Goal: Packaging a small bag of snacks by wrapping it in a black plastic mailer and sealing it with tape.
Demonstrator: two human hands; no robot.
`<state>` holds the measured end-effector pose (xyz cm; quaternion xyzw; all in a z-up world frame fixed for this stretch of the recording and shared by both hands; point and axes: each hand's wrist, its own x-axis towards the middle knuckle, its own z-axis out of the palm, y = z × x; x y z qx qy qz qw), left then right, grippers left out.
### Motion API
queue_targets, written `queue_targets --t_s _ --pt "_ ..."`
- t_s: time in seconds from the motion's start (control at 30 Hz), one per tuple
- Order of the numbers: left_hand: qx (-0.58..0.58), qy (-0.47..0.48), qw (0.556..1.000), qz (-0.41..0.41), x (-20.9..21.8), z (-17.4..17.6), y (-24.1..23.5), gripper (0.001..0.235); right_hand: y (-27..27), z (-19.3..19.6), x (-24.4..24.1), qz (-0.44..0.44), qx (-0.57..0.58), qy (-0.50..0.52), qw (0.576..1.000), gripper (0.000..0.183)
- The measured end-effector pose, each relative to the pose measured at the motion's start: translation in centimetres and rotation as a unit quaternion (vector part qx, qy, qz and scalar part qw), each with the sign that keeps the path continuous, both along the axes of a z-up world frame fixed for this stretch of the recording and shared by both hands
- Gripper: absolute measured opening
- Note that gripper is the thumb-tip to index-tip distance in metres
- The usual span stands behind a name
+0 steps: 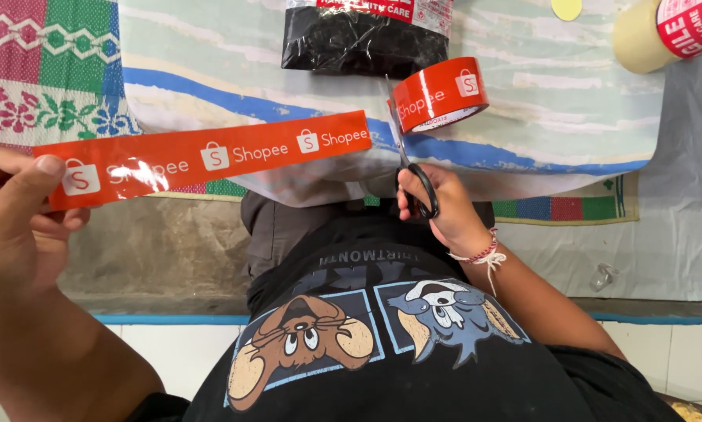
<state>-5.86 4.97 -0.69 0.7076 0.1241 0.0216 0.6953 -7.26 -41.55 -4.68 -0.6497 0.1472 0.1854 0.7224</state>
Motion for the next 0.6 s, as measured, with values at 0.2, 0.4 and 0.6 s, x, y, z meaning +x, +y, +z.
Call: queue_targets --t_s 0.2,0.4,0.6 --pt "0.008 -0.011 1.000 -0.006 -0.5 -0.1 0.5 0.021 -1.7 0.2 0.5 0.076 0.051 0.079 0.993 0.028" --pt "0.002 0.001 1.000 -0.015 -0.5 0.7 0.1 0.022 -2.9 -0.4 1.1 0.160 0.278 0.019 0.947 0.050" --pt "0.019 0.001 0.999 -0.044 -0.9 1.4 0.5 0.016 -5.3 0.0 0.6 0.118 0.318 -0.054 0.939 0.060"
